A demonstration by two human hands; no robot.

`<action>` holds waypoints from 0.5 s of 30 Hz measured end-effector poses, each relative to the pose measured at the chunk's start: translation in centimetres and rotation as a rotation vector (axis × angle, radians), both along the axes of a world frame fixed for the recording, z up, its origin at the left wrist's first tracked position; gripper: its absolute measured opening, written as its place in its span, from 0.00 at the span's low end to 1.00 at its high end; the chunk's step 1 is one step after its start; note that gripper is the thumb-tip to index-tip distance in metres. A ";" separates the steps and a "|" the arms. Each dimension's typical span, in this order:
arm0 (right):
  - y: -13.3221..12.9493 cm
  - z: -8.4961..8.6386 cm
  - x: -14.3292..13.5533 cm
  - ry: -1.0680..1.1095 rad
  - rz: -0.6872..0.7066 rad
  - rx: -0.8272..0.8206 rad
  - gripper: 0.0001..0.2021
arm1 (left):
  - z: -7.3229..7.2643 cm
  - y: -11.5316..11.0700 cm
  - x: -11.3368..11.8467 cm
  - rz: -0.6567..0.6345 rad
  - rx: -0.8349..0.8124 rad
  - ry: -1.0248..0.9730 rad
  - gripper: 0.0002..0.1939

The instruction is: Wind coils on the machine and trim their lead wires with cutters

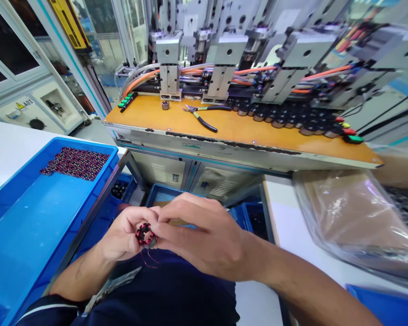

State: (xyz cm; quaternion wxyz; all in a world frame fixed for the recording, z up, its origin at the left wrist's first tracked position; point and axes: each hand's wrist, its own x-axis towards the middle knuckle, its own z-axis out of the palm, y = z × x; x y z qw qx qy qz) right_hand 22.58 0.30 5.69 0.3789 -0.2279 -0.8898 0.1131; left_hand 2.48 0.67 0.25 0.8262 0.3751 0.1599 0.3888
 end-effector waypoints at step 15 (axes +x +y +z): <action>0.1 -0.5 0.1 0.083 -0.020 -0.025 0.06 | -0.1 0.3 0.4 -0.020 -0.030 0.008 0.19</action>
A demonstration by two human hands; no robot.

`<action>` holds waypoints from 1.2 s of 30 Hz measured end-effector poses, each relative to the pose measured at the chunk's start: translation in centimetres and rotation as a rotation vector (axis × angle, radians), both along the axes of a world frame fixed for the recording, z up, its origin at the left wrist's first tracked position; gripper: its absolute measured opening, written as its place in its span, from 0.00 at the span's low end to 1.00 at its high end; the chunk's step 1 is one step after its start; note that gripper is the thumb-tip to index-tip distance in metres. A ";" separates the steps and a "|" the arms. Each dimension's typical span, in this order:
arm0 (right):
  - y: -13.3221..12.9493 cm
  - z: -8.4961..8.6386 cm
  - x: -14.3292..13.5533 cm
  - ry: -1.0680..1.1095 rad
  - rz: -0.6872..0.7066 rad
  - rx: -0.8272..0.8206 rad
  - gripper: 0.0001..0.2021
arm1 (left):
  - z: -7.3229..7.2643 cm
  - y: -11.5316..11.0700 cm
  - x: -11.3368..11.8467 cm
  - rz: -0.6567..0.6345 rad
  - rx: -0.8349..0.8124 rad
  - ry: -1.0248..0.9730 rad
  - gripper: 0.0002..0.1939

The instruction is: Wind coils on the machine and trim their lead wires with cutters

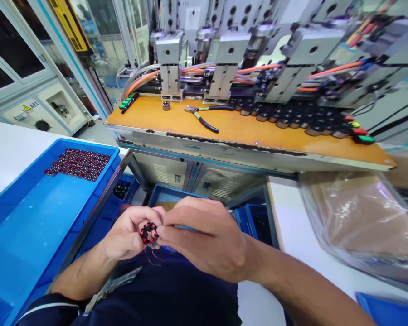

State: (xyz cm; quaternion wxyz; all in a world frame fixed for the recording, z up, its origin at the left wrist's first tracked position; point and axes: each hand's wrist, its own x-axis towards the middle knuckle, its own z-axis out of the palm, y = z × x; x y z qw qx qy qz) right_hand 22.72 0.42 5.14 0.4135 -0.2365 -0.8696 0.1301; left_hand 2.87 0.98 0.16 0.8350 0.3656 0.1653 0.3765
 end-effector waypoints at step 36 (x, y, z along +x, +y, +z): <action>-1.6 -1.7 -1.1 0.027 -0.199 0.157 0.08 | -0.2 0.3 -0.7 -0.067 0.148 0.071 0.22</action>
